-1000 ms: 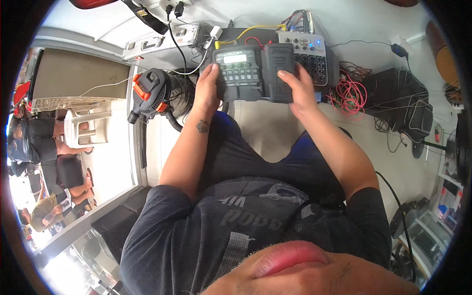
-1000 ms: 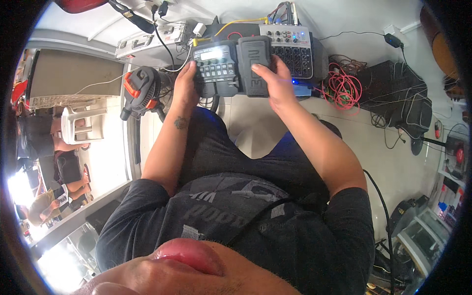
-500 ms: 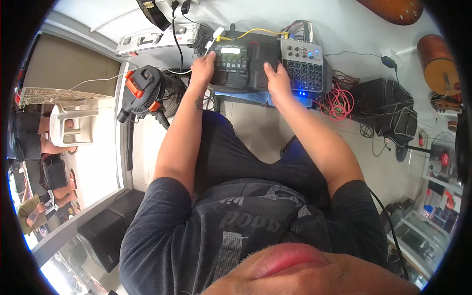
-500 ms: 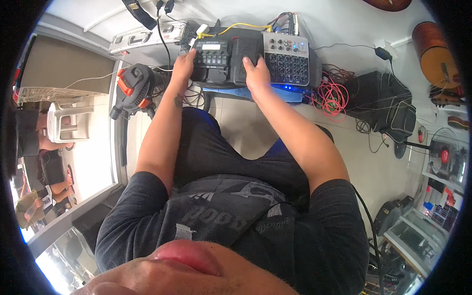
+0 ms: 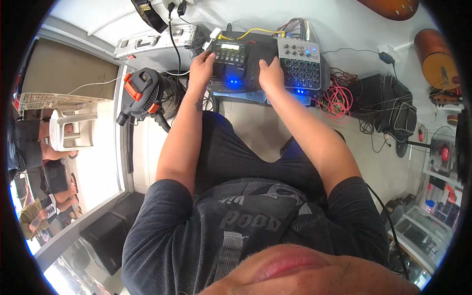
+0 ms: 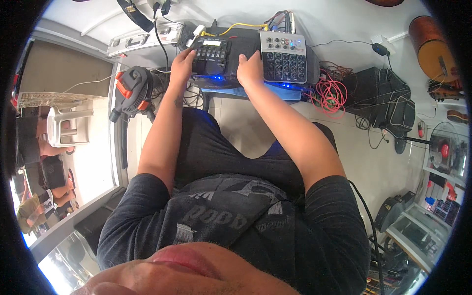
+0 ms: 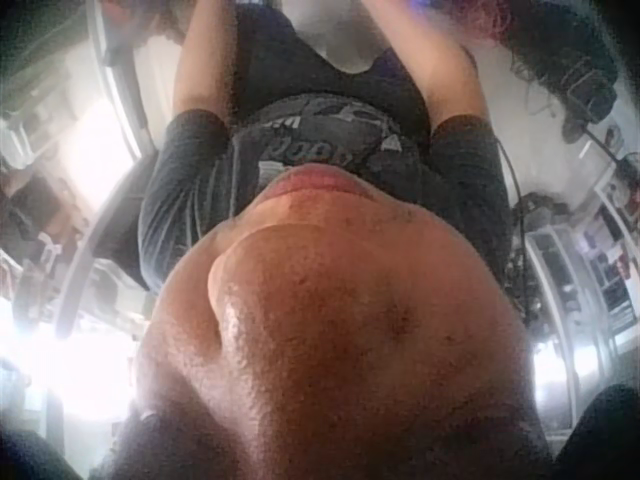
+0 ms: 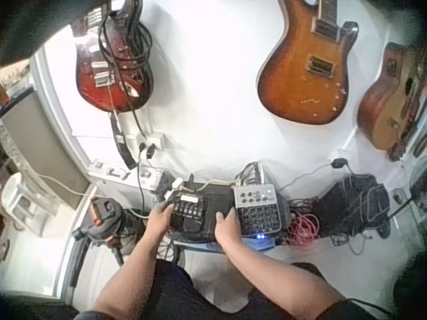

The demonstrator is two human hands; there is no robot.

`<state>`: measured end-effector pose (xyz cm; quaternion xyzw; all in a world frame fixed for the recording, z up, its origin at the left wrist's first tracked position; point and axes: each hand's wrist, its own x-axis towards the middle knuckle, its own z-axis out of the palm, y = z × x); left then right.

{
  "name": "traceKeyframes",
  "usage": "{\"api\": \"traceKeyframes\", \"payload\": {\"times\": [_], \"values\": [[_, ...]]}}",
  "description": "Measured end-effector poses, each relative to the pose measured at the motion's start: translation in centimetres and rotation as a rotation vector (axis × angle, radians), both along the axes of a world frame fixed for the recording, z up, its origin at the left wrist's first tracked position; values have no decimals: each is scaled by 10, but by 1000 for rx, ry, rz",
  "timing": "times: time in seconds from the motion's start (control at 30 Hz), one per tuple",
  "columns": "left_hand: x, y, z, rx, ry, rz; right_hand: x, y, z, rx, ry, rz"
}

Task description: The person unscrews a metal plate from an electronic device using a screwdriver, handles internal components and cables, and then connects various audio cables to a multi-effect pedal and a mixer at a different station.

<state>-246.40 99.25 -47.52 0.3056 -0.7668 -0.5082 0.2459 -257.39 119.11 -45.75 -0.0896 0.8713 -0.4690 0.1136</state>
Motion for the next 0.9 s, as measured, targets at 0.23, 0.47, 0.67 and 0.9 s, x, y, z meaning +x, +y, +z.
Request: {"api": "traceKeyframes", "payload": {"times": [0.23, 0.47, 0.67, 0.9], "values": [[13, -6, -5, 122, 33, 50, 3, 3, 9, -28, -26, 17], [22, -5, -1, -18, -15, -11, 9, 10, 14, 24, 97, 89], [23, -6, 0, -115, -75, 18, 17, 16, 11, 48, 333, 209], [26, 1, 7, -141, -131, -11, 19, 26, 6, 121, 376, 252]]}}
